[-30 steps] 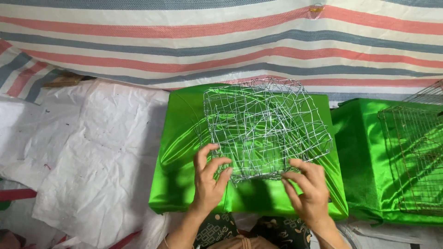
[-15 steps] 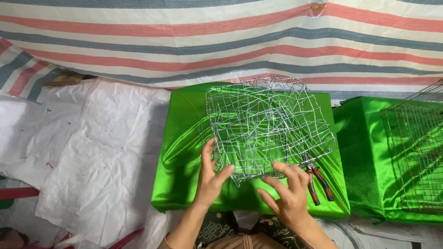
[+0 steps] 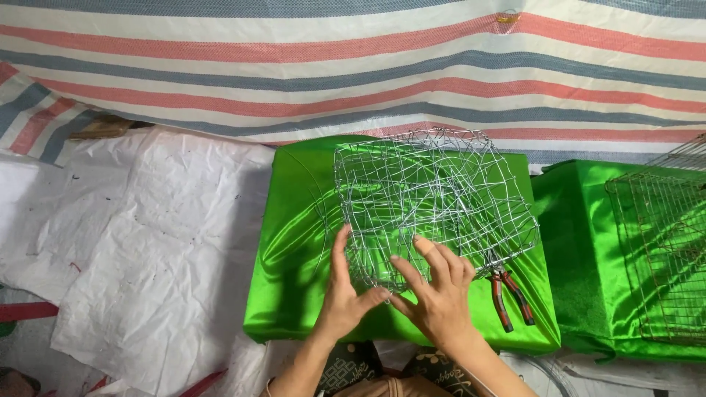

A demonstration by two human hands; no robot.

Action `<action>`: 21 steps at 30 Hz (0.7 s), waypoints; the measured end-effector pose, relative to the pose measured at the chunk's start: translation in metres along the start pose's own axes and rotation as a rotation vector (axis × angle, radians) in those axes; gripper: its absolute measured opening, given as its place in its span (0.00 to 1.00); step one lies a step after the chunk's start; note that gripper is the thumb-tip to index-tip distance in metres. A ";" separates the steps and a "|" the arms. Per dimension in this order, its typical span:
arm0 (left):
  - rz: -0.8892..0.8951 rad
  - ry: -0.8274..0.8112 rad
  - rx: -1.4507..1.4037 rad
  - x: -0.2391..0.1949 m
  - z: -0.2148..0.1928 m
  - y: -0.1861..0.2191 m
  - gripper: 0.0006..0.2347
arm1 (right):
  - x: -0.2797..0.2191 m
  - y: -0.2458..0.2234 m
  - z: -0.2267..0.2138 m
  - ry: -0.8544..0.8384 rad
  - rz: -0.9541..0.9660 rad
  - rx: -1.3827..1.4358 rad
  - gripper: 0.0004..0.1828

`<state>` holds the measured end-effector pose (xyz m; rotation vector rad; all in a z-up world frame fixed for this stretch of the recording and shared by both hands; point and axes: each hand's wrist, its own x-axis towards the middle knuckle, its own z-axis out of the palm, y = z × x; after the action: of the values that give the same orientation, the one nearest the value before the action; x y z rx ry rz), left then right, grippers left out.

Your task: A person uses pliers to cut and shape wire mesh into a small cage.

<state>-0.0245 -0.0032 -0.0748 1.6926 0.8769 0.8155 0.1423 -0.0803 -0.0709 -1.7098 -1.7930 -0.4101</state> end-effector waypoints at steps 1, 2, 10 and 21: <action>-0.002 0.002 -0.002 -0.001 0.002 0.000 0.53 | -0.001 0.000 0.001 -0.003 -0.001 0.001 0.36; 0.011 0.004 0.033 -0.001 0.005 -0.001 0.53 | -0.002 0.000 0.003 0.026 0.008 0.032 0.32; 0.051 0.154 -0.027 -0.012 0.013 -0.004 0.48 | -0.029 0.005 -0.021 0.030 0.037 0.203 0.27; 0.135 0.264 -0.046 0.004 -0.016 0.005 0.14 | -0.153 0.163 -0.014 -0.489 1.072 -0.182 0.25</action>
<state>-0.0357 0.0064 -0.0654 1.6403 0.9200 1.1626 0.3000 -0.1897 -0.1866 -2.7441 -0.8548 0.3474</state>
